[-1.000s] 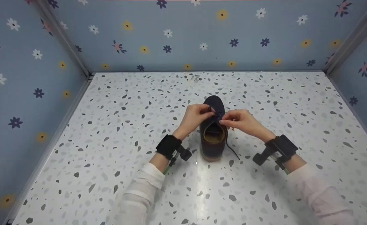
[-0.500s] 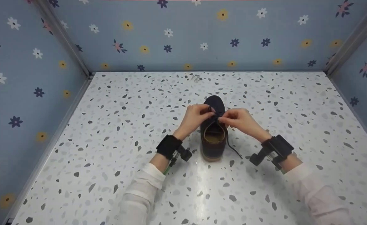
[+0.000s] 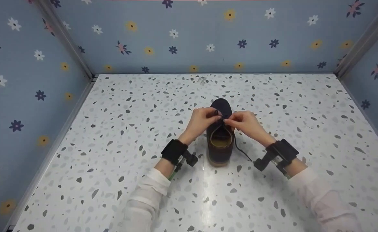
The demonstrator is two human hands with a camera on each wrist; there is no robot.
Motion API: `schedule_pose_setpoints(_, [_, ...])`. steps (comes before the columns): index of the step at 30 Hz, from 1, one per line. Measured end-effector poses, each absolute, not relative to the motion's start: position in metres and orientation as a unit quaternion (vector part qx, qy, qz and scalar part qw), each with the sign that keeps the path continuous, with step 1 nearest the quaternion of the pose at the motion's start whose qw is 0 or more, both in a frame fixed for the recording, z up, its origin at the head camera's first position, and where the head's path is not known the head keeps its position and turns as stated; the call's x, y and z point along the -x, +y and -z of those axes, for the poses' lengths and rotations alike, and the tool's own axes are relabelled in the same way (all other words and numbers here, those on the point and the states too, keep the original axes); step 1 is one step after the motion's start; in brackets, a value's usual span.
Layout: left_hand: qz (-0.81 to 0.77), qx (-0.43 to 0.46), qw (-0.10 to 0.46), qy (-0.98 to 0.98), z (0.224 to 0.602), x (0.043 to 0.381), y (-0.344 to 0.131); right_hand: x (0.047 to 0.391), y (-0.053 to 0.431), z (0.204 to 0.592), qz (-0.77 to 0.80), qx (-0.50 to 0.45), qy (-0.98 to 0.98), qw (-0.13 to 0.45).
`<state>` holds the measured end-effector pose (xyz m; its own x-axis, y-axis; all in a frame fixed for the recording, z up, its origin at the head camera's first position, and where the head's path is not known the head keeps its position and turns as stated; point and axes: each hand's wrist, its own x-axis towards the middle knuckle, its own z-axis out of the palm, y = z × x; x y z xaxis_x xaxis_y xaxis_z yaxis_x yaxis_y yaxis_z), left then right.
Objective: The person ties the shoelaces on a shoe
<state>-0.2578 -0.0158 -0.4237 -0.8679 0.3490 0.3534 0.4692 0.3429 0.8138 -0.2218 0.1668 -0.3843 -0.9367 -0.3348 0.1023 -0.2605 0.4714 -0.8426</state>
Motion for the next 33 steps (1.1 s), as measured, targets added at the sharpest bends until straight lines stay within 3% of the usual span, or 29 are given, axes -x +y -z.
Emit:
schedule_pose_setpoints(12, [0.539,0.239,0.045,-0.806,0.425,0.257,-0.015,0.242,0.173,0.418,0.477,0.166,0.863,0.015])
schedule_pose_setpoints(33, [0.525,0.25,0.053,-0.812,0.423,0.256,-0.016,0.245,0.169,0.419,0.468,0.15,0.871,0.017])
